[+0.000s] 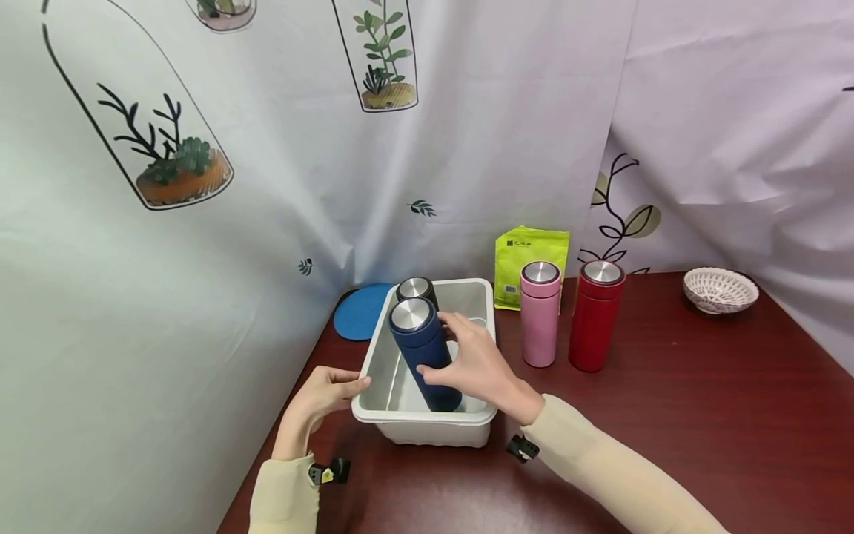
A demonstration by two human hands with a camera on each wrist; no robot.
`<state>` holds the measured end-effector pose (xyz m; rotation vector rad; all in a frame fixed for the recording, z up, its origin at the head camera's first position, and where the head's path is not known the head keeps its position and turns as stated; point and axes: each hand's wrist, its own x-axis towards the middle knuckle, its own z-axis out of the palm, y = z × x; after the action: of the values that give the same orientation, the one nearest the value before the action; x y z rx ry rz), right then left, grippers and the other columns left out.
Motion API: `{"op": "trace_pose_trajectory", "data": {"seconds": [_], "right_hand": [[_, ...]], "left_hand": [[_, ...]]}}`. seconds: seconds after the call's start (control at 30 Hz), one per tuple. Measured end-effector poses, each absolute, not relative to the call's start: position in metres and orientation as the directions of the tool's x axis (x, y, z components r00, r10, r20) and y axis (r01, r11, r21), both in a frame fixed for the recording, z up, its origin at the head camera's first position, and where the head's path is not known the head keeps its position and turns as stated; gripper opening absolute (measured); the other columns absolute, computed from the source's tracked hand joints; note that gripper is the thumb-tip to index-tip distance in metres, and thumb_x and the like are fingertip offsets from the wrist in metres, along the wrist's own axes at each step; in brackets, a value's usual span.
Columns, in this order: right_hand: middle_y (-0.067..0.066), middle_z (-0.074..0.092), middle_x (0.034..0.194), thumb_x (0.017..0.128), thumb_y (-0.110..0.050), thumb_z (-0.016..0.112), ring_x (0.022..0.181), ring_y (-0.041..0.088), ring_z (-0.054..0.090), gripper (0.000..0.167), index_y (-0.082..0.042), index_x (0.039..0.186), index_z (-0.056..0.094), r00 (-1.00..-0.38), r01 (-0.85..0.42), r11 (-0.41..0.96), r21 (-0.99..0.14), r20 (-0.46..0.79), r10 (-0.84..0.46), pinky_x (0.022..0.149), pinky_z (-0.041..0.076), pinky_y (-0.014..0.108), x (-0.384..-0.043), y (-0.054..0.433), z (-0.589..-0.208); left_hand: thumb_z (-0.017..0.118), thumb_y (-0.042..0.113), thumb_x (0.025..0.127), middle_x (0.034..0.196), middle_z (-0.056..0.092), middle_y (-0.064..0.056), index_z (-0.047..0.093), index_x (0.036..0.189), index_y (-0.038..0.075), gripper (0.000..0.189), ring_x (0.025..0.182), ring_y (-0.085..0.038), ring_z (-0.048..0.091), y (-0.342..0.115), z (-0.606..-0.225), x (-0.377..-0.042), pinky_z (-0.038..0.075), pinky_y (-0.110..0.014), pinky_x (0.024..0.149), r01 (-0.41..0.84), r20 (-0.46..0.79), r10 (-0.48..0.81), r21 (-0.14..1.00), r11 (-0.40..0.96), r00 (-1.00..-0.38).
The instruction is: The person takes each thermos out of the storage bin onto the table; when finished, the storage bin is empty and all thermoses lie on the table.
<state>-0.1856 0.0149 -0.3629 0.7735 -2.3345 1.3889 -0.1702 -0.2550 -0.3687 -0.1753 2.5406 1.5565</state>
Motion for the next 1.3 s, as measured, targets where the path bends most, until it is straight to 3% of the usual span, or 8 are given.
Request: {"op": "trace_pose_trajectory", "data": {"seconds": [0.63, 0.87, 1.07, 1.17, 1.3], "right_hand": [[0.002, 0.066, 0.112, 0.069, -0.02, 0.089, 0.101, 0.013, 0.067, 0.067, -0.009, 0.127, 0.058, -0.706, -0.706, 0.31, -0.636, 0.667, -0.238, 0.087, 0.057, 0.031, -0.173, 0.033, -0.338], [0.0, 0.067, 0.116, 0.069, -0.017, 0.089, 0.102, 0.011, 0.066, 0.068, -0.012, 0.129, 0.057, -0.7, -0.712, 0.268, -0.649, 0.687, -0.198, 0.089, 0.056, 0.031, -0.171, 0.044, -0.327], [0.0, 0.066, 0.108, 0.068, -0.013, 0.089, 0.097, 0.012, 0.065, 0.061, -0.01, 0.122, 0.061, -0.665, -0.742, 0.249, -0.623, 0.731, -0.151, 0.086, 0.057, 0.029, -0.169, 0.054, -0.318], [0.0, 0.066, 0.102, 0.068, -0.012, 0.089, 0.087, 0.012, 0.063, 0.056, -0.009, 0.118, 0.063, -0.65, -0.75, 0.265, -0.606, 0.75, -0.125, 0.077, 0.058, 0.026, -0.167, 0.059, -0.314], [-0.001, 0.065, 0.094, 0.068, -0.012, 0.089, 0.074, 0.013, 0.055, 0.053, -0.01, 0.115, 0.064, -0.643, -0.746, 0.301, -0.594, 0.76, -0.092, 0.059, 0.05, 0.025, -0.164, 0.066, -0.311]], "left_hand": [[0.072, 0.015, 0.089, 0.114, 0.066, -0.028, 0.063, 0.119, -0.014, 0.042, 0.091, -0.028, 0.071, -0.256, -0.37, -0.17, 0.059, -0.045, 0.08, -0.186, -0.195, -0.026, 0.871, 0.454, -0.98], [0.072, 0.015, 0.089, 0.113, 0.067, -0.028, 0.064, 0.118, -0.013, 0.041, 0.09, -0.029, 0.071, -0.255, -0.37, -0.17, 0.059, -0.045, 0.079, -0.181, -0.188, -0.031, 0.87, 0.458, -0.982], [0.072, 0.014, 0.089, 0.114, 0.067, -0.029, 0.063, 0.119, -0.013, 0.041, 0.092, -0.029, 0.071, -0.255, -0.371, -0.17, 0.059, -0.046, 0.08, -0.182, -0.191, -0.028, 0.873, 0.451, -0.981], [0.071, 0.013, 0.089, 0.114, 0.066, -0.029, 0.063, 0.119, -0.014, 0.041, 0.092, -0.029, 0.071, -0.255, -0.371, -0.171, 0.059, -0.045, 0.08, -0.183, -0.193, -0.024, 0.875, 0.448, -0.981], [0.07, 0.012, 0.089, 0.113, 0.067, -0.029, 0.063, 0.119, -0.014, 0.04, 0.091, -0.029, 0.071, -0.256, -0.371, -0.171, 0.059, -0.045, 0.079, -0.183, -0.192, -0.026, 0.876, 0.447, -0.981]]}}
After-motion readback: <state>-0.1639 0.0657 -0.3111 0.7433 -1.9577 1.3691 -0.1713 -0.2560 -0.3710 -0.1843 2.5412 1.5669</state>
